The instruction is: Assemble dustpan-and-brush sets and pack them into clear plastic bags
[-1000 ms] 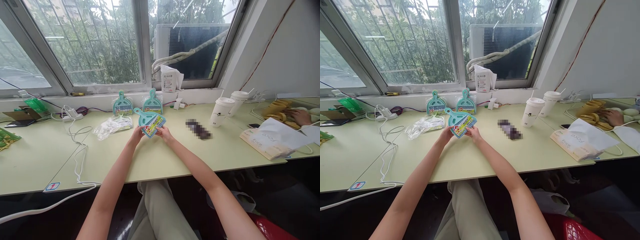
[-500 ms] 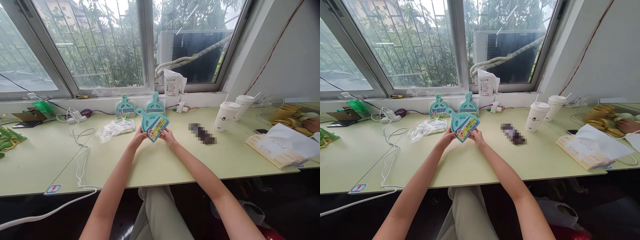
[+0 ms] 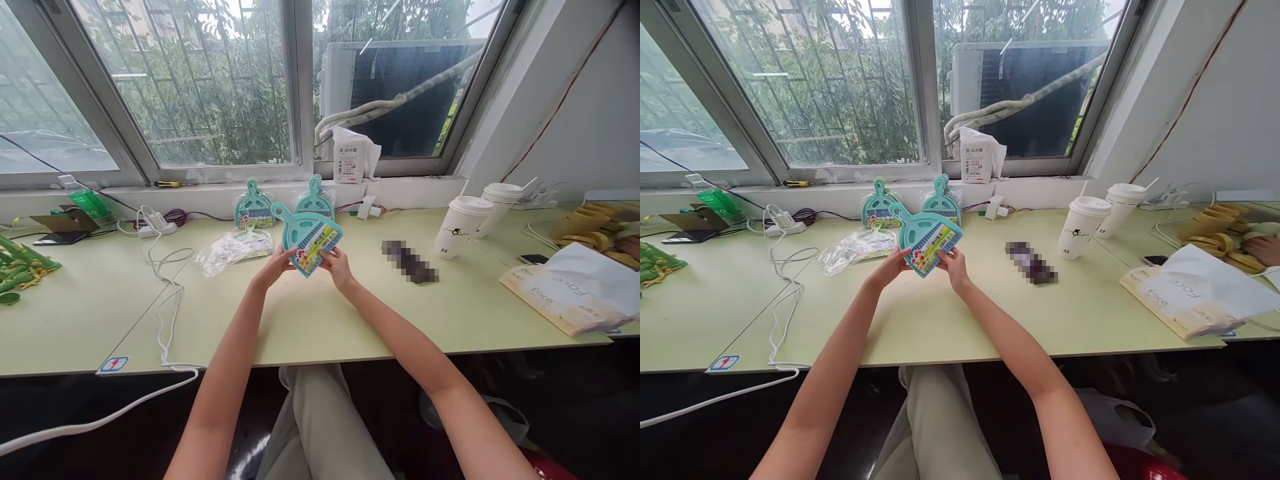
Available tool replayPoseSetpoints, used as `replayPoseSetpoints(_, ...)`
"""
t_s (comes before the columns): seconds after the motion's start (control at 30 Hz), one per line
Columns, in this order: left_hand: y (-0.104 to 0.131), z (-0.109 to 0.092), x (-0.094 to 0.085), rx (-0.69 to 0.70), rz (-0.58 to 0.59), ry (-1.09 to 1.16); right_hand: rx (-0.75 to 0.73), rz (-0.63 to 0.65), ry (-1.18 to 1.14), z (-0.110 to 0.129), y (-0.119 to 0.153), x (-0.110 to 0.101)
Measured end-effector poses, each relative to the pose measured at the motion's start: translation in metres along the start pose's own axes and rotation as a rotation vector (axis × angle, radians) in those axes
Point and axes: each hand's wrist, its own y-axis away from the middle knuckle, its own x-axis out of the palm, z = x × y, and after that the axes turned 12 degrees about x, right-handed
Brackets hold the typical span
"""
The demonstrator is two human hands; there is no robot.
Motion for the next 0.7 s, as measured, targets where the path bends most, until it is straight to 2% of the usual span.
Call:
replayPoseSetpoints(0.1, 0.001, 0.004, 0.002, 0.009, -0.033, -0.085, 0.006, -0.014, 0.030, 0.000, 0.000, 0.000)
replayPoseSetpoints(0.3, 0.003, 0.005, 0.002, -0.008, -0.027, -0.106, 0.073, -0.015, 0.078, 0.004, 0.001, -0.002)
replayPoseSetpoints(0.7, 0.000, 0.012, 0.011, -0.042, -0.067, -0.085, 0.095, -0.154, 0.035, 0.000, -0.006, -0.008)
